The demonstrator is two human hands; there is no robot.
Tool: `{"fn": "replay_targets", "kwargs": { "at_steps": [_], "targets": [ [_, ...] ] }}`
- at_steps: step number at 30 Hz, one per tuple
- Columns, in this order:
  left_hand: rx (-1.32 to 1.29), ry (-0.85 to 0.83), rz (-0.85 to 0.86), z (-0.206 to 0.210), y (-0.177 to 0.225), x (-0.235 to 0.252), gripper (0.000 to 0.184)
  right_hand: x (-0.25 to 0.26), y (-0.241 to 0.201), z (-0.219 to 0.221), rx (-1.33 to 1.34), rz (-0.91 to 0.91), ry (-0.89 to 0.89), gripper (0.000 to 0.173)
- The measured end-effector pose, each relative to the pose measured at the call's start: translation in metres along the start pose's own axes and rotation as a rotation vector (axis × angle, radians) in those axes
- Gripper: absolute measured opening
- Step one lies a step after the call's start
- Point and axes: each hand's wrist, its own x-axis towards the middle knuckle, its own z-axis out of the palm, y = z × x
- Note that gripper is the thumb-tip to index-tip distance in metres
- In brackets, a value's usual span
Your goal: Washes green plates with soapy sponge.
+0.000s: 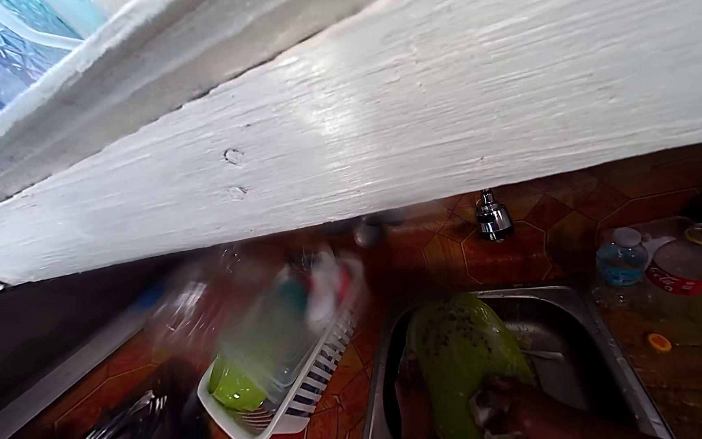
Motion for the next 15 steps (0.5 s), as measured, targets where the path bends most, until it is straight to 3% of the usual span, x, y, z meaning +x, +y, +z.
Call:
{"fn": "replay_targets", "kwargs": {
  "at_steps": [3, 9, 15],
  "targets": [
    [0.015, -0.079, -0.018, 0.015, -0.006, -0.011, 0.046, 0.031, -0.016, 0.012, 0.033, -0.075, 0.118, 0.034],
    [0.175, -0.161, 0.023, 0.013, -0.006, -0.026, 0.041, 0.076, 0.018, -0.008, -0.163, 0.148, 0.265, 0.038],
    [0.097, -0.042, 0.006, -0.004, -0.005, -0.018, 0.041, 0.055, 0.058, -0.026, -0.251, 0.496, 0.092, 0.039]
  ]
}}
